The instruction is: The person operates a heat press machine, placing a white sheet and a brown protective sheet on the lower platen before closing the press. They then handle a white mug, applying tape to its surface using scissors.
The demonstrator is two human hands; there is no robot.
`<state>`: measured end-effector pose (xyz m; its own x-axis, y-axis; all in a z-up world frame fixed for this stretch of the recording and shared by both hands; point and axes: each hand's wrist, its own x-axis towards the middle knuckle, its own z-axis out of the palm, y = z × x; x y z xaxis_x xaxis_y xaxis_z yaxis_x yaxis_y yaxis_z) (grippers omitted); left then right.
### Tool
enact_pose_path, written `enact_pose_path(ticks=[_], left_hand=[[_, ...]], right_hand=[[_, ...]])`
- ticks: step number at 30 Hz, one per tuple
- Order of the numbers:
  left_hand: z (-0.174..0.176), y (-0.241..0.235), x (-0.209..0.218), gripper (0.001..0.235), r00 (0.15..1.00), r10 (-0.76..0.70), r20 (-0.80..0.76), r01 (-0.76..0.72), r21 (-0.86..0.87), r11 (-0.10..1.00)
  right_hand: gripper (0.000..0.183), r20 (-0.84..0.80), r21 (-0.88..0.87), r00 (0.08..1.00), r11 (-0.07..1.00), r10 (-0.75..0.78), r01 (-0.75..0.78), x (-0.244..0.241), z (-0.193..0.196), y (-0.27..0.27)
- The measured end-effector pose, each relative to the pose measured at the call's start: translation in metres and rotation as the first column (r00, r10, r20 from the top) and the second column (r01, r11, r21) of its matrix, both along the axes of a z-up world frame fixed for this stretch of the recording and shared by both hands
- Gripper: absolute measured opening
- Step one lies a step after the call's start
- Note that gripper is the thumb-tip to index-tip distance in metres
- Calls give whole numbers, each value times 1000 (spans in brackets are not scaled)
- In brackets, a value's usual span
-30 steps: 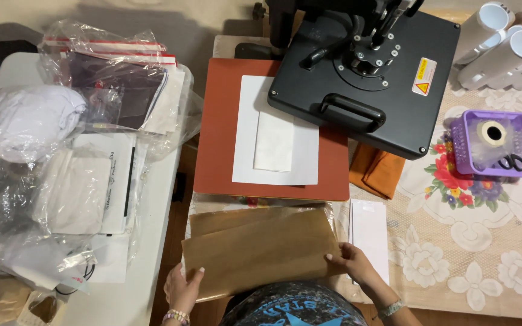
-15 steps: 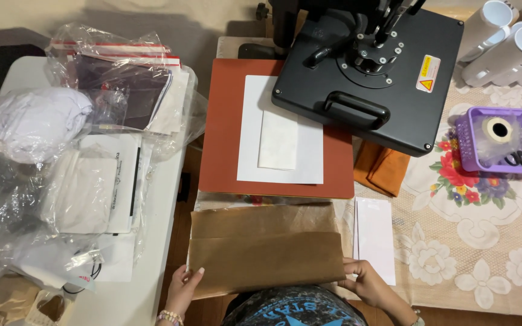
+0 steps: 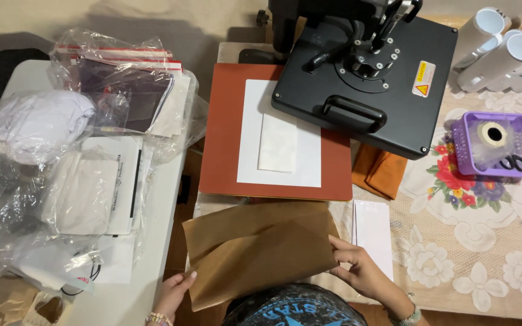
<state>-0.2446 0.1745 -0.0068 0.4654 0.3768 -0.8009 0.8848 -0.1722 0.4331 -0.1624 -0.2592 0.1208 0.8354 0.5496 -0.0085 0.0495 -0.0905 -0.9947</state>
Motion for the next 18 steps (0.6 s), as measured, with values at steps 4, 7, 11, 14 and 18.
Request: enact_pose_path(ticks=[4,7,11,14,18], left_hand=[[-60,35,1,24,937,-30,348,48,-43,998],[-6,36,59,41,910,-155,384,164,9,986],[48,22,164,30,767,-278,578,260,116,959],[-1,23,261,18,644,-286,709,264,145,954],[-85,22,359,15,629,-395,669,254,304,918]], right_hand=[[7,70,-105,991,987,-115,122,0,-40,-24],[12,-62,-103,967,965,-247,240,2,-57,-45],[17,-317,-120,732,791,-604,601,28,-63,-60],[30,-461,-98,558,664,-690,741,63,-66,-65],[63,-423,-265,501,631,-756,729,77,-66,-61]])
